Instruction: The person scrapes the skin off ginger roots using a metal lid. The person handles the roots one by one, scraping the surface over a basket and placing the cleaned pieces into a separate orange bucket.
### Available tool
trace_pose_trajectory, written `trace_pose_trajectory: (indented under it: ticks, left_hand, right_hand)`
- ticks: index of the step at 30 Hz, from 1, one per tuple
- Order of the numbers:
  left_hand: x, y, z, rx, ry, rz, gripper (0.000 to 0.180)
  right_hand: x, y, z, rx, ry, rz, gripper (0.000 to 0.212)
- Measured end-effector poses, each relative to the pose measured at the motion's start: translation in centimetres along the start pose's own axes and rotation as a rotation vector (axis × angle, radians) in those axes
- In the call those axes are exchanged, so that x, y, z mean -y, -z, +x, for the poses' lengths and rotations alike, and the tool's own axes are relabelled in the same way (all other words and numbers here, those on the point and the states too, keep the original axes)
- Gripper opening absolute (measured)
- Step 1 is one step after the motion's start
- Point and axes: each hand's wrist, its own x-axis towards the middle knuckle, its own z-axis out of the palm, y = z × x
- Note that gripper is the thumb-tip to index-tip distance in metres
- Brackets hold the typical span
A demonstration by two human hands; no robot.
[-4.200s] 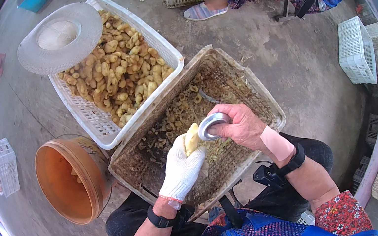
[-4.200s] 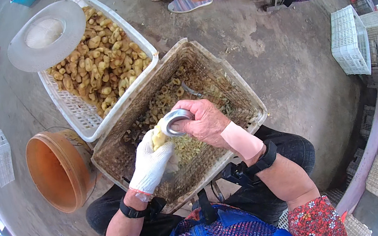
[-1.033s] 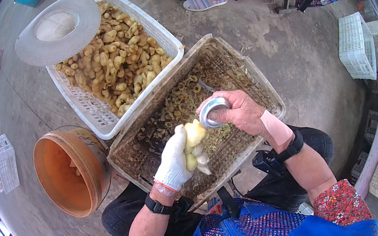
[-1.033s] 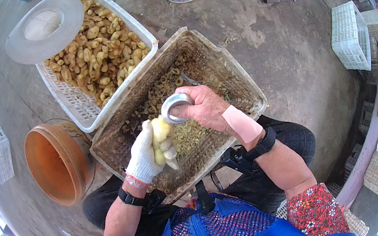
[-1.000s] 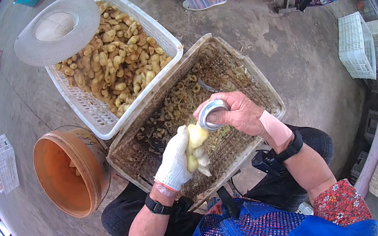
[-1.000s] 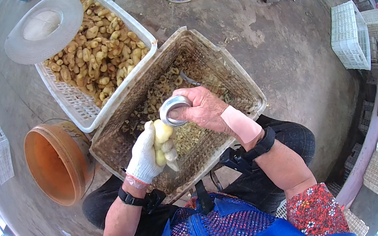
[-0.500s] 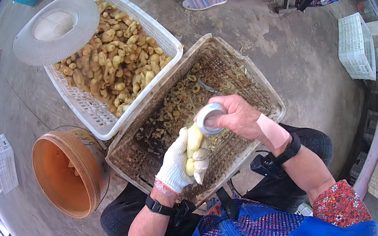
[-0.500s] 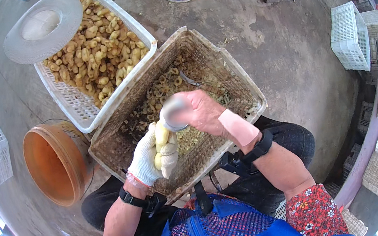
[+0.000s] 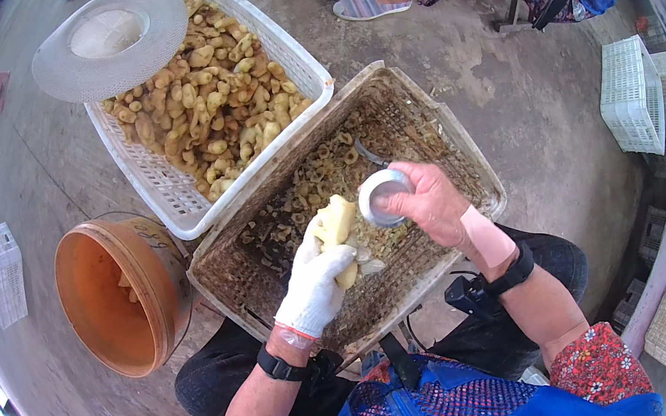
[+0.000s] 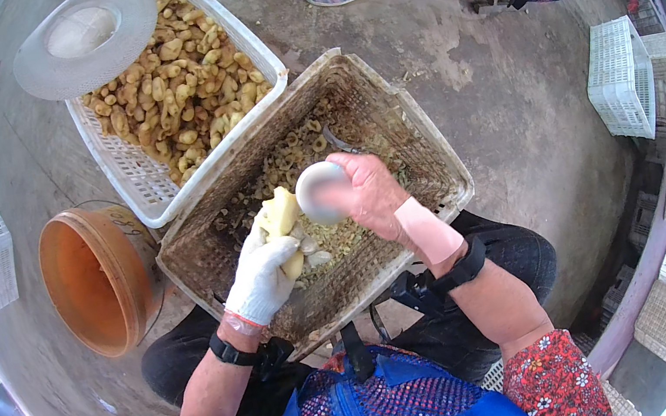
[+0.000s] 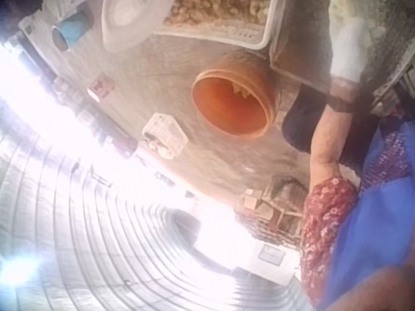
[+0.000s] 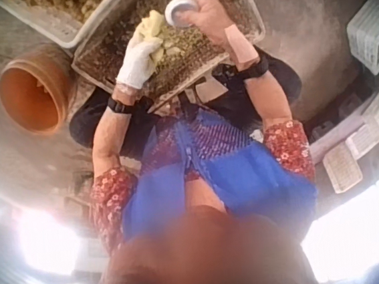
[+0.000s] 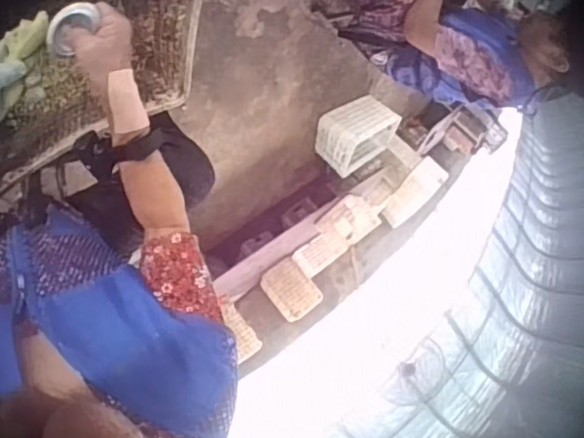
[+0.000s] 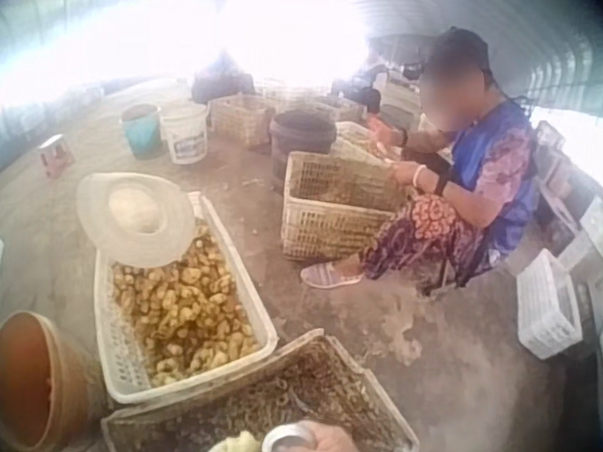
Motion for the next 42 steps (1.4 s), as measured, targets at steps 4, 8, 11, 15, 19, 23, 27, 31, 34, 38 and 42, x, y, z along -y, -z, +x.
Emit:
trace_pose_trajectory:
  ticks: [4, 8, 11, 15, 19, 23, 27, 31, 34, 38, 42]
  left_hand:
    - [0.1, -1.3, -0.3, -0.044, -0.013, 0.182, 0.062]
    - [0.3, -0.3, -0.8, -0.068, -0.022, 0.179, 0.065]
    - [0.6, 0.3, -0.9, -0.083, -0.09, 0.28, 0.067]
    - [0.7, -0.9, -1.3, -0.059, -0.175, 0.413, 0.07]
    - [1.8, 0.0, -1.8, -0.046, -0.318, 0.726, 0.07]
    - [2.4, -0.7, -3.1, -0.063, -0.416, 0.896, 0.068]
    - [3.5, -1.3, -4.4, -0.061, -0.389, 0.796, 0.067]
    - [4.2, -1.2, -5.0, -0.032, -0.38, 0.732, 0.069]
    - [4.2, -1.5, -5.4, -0.021, -0.383, 0.785, 0.071]
    - [4.5, -1.2, -5.6, -0.036, -0.41, 0.917, 0.07]
    - [5.6, 0.1, -4.8, -0.072, -0.539, 1.162, 0.066]
  right_hand:
    - [-1.1, -1.4, -0.2, -0.154, 0.08, -0.226, 0.013]
    - [-0.3, 0.7, 0.9, -0.438, 0.114, -0.042, 0.009]
    - [1.3, -0.5, -0.5, -0.26, 0.074, -0.06, 0.012]
    - [0.0, -2.1, -1.7, -0.056, 0.139, -0.255, 0.028]
    - [-0.7, -3.3, -2.3, 0.005, 0.042, -0.009, 0.032]
    - [-1.0, -3.8, -3.4, -0.002, 0.063, -0.067, 0.031]
    - [-1.6, -3.9, -4.7, -0.021, 0.111, -0.158, 0.03]
    - [-1.3, -4.3, -5.7, 0.003, 0.078, -0.07, 0.027]
    - [-1.7, -4.2, -6.0, 0.01, 0.049, 0.019, 0.026]
    - [-2.1, -4.3, -6.2, -0.027, 0.139, -0.117, 0.025]
    - [-2.4, -4.8, -6.6, -0.168, 0.399, -0.569, 0.024]
